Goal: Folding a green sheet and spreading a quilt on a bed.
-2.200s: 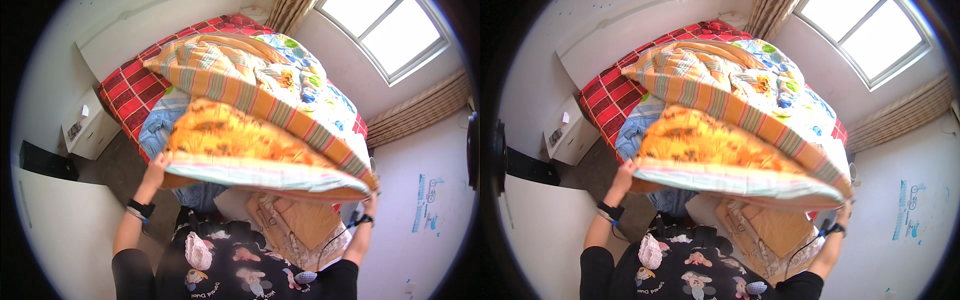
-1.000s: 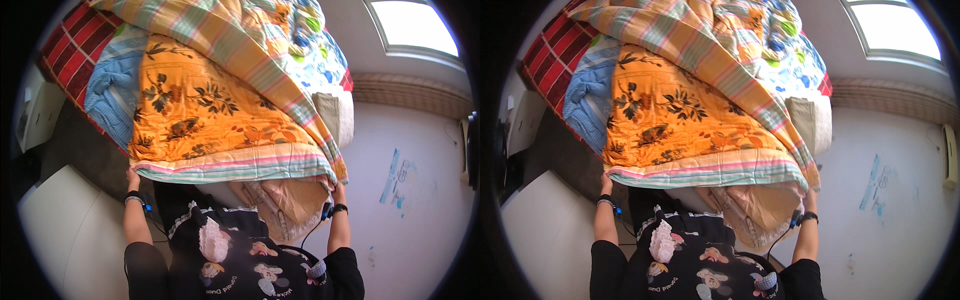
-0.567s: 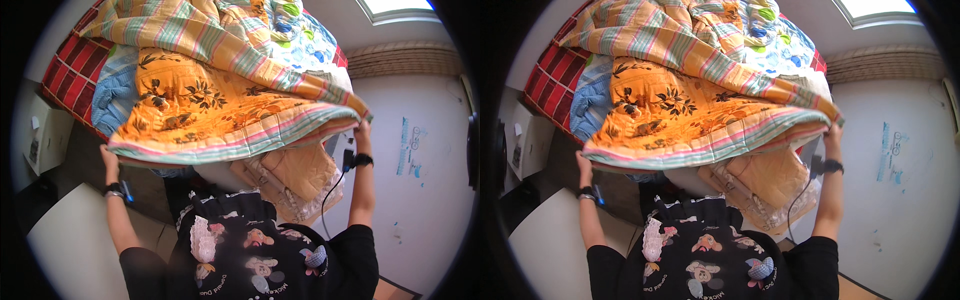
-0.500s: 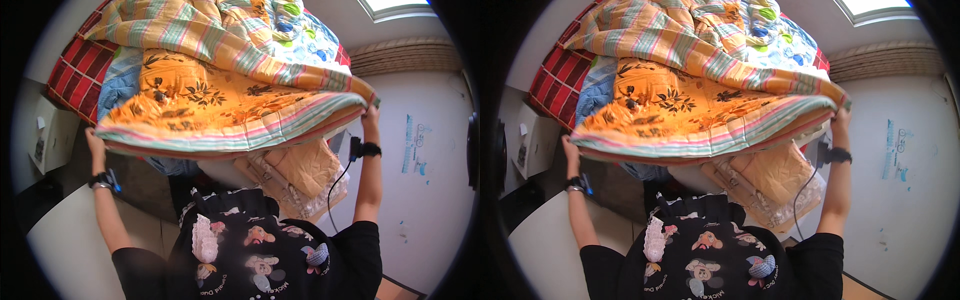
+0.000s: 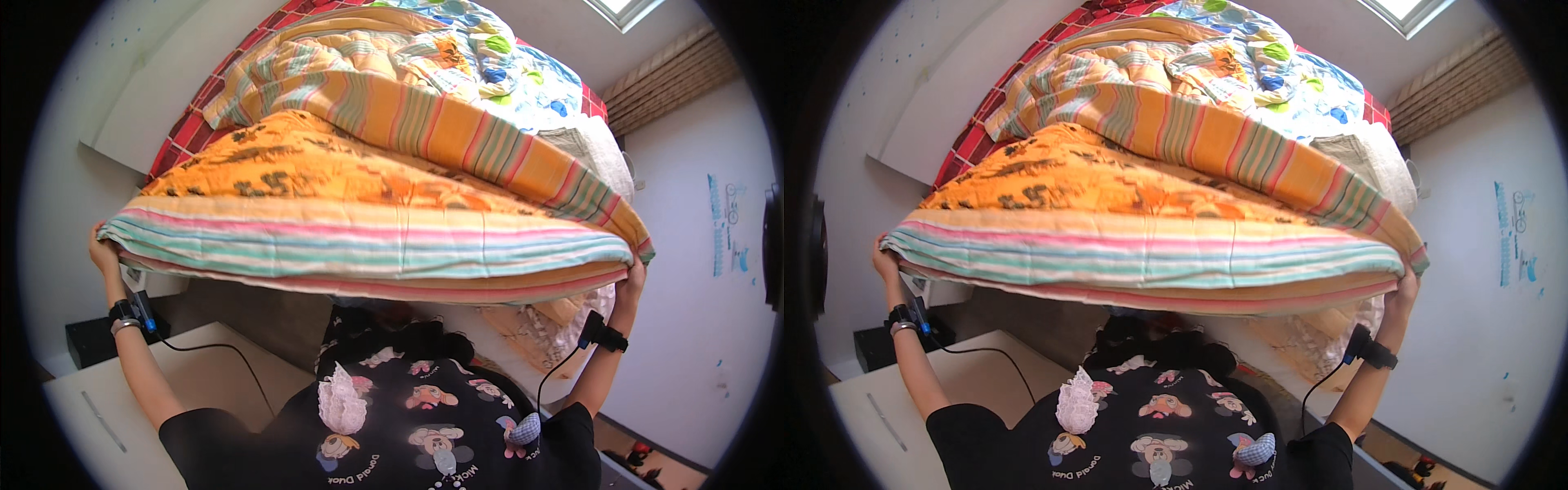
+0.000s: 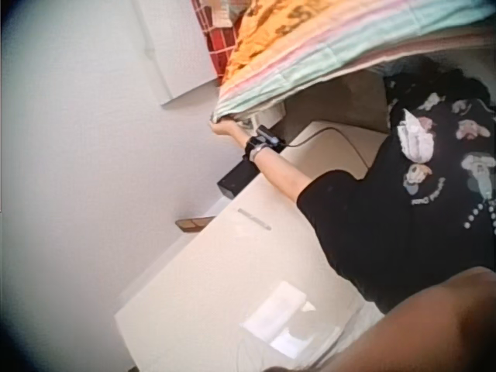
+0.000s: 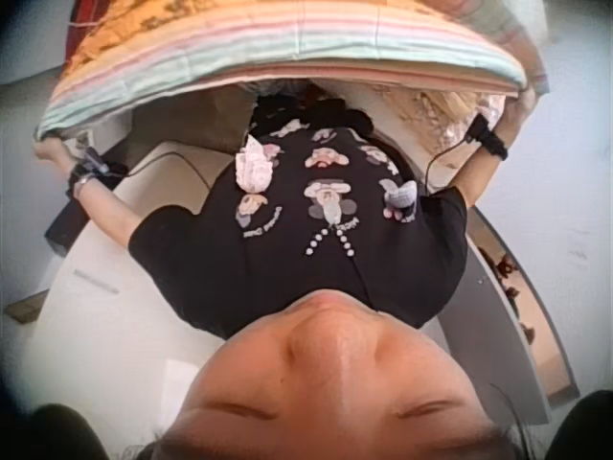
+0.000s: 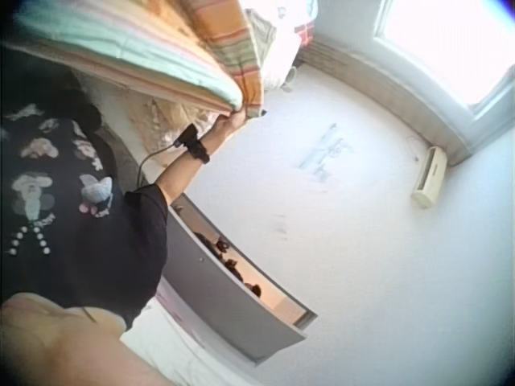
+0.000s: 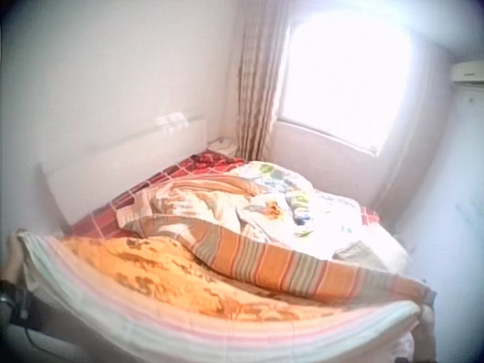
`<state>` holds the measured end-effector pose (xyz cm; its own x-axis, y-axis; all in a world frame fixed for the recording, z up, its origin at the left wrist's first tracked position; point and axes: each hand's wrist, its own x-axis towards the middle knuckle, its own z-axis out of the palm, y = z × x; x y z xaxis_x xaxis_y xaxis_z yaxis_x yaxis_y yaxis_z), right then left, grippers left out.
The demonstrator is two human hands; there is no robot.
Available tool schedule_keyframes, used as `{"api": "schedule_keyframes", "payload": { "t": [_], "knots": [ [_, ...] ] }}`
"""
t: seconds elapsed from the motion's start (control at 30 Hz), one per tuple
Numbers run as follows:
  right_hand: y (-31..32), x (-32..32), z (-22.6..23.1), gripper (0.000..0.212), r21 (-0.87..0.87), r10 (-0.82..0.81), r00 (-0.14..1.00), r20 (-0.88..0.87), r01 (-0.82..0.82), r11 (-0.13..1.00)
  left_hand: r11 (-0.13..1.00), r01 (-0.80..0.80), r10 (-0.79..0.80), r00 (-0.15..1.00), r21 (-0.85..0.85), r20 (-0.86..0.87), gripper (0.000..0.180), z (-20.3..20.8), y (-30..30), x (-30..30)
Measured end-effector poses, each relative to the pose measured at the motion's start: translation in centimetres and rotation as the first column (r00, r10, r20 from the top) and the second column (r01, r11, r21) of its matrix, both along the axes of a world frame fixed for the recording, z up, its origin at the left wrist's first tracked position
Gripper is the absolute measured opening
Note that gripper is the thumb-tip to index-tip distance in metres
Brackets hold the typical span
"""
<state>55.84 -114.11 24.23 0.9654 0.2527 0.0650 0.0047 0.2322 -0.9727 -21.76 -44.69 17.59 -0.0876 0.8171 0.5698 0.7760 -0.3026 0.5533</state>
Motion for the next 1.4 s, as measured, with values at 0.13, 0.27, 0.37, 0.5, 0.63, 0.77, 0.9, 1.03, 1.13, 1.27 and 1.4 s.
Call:
{"api": "schedule_keyframes", "payload": {
  "t": [0.13,0.27,0.37,0.5,0.63,0.77,0.9,1.03,1.13,1.27,1.4],
  "knots": [
    [2.1,-3.2,-2.4,0.029,-0.076,-0.165,0.985,-0.052,0.161,0.984,0.993,0.112,-0.113,0.993,-0.038,-0.028,0.02,1.2,2.1,2.7],
    [5.4,-5.3,3.4,0.034,-0.178,-0.218,0.973,0.073,0.228,0.957,0.979,0.169,-0.163,0.985,-0.112,0.057,0.018,7.1,3.9,7.7],
    [6.2,-5.2,5.3,0.037,-0.197,-0.206,0.973,0.101,0.223,0.955,0.969,0.191,-0.186,0.982,-0.16,0.047,0.018,10.0,4.9,10.5],
    [11.6,-10.0,13.0,0.04,-0.483,-0.203,0.973,0.109,0.231,0.844,0.956,0.231,-0.23,0.973,-0.183,0.031,0.019,12.4,6.4,12.9],
    [9.9,-8.1,12.1,0.039,-0.512,-0.13,0.949,0.287,0.267,0.816,0.904,0.269,-0.324,0.938,-0.333,-0.12,0.018,12.8,11.6,12.0],
    [10.7,-8.4,15.1,0.037,-0.756,-0.038,0.995,0.093,0.095,0.648,0.601,0.301,-0.272,0.948,-0.74,0.165,0.02,13.7,9.4,15.1],
    [14.0,-8.0,18.6,0.038,-0.736,0.008,1.0,0.029,0.016,0.677,0.251,0.123,-0.264,0.963,-0.96,0.054,0.019,17.0,4.1,17.4],
    [17.6,-7.0,17.1,0.036,-0.745,0.085,0.995,0.047,-0.021,0.667,0.16,0.085,-0.129,0.99,-0.983,0.064,0.02,11.9,2.1,11.0],
    [21.5,-7.7,17.6,0.039,-0.741,0.123,0.988,0.091,-0.015,0.672,0.214,0.17,-0.09,0.984,-0.962,0.154,0.021,13.6,0.7,13.2],
    [25.3,-7.6,15.3,0.046,-0.637,0.124,0.989,0.079,-0.046,0.77,0.244,0.248,0.003,0.967,-0.938,0.256,0.019,12.2,3.7,14.8],
    [32.5,-6.7,13.3,0.049,-0.422,0.023,1.0,0.021,-0.012,0.906,0.332,0.468,-0.179,0.884,-0.819,0.432,0.019,7.8,15.6,18.6]
  ]
}}
